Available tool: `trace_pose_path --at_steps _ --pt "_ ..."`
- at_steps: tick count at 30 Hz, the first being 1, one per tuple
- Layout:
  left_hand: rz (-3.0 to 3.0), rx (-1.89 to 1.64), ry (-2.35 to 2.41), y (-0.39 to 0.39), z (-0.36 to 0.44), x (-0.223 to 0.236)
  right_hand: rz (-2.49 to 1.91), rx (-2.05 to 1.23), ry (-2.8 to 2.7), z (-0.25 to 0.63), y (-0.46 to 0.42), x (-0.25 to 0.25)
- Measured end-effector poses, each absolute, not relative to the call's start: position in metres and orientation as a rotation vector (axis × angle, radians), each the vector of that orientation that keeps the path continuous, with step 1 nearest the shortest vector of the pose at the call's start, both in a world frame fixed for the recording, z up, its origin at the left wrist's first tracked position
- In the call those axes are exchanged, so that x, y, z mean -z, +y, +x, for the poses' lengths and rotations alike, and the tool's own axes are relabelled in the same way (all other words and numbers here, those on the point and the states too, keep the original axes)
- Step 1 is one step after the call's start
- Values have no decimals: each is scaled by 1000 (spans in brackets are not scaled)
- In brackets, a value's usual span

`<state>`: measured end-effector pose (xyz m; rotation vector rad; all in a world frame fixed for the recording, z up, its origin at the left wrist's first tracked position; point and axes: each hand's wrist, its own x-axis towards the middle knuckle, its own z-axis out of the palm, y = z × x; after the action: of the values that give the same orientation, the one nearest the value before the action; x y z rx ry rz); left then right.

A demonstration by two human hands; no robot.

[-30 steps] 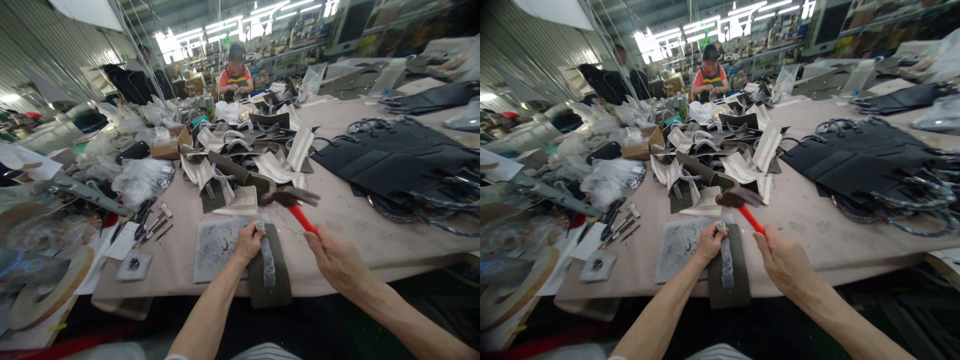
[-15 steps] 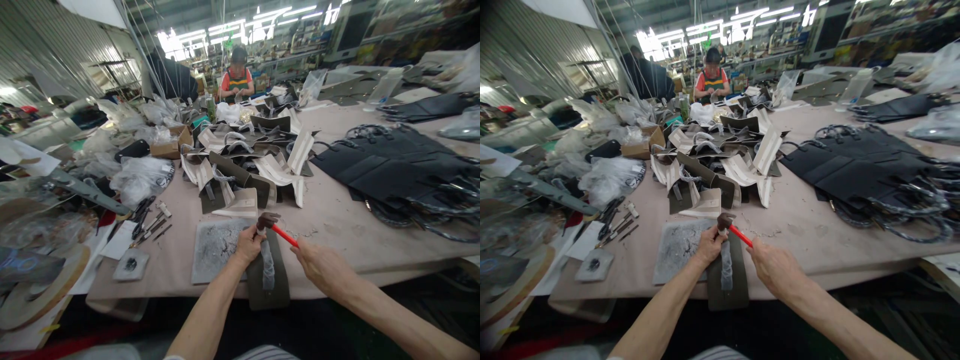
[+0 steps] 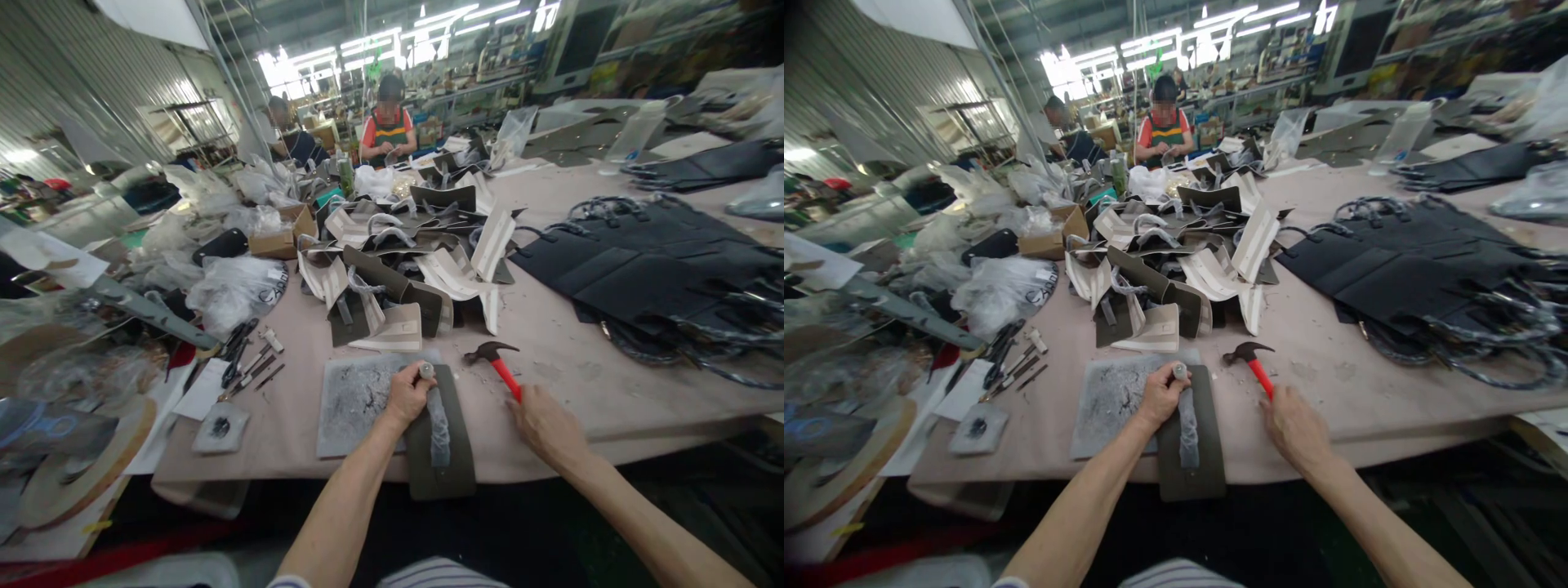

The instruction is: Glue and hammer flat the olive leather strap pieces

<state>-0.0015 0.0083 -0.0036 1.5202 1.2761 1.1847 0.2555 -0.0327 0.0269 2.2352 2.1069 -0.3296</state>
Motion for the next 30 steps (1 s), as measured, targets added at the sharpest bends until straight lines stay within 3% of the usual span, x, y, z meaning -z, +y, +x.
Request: trace_pose_path --at_steps 3,7,9,13,20,25,30 --pt "1500 -1186 1283 8 -2 2 2016 58 2631 229 -44 -43" --pt "1366 -1211 1296 13 1 5 1182 202 3164 178 -61 -58" --pt "1135 -1302 1327 20 2 3 1063 212 3127 157 -66 -57" --pt "740 -1502 1265 29 -6 -25 1297 29 2999 139 -61 -63" --pt "1210 -1661 1145 10 -34 -109 1957 144 2570 146 -52 -102" --pt "1208 -1447 1184 2 -22 -70 2060 441 2488 140 -65 -73" --pt "1095 -1349 1128 8 -3 -22 2114 510 2491 133 -73 -50"
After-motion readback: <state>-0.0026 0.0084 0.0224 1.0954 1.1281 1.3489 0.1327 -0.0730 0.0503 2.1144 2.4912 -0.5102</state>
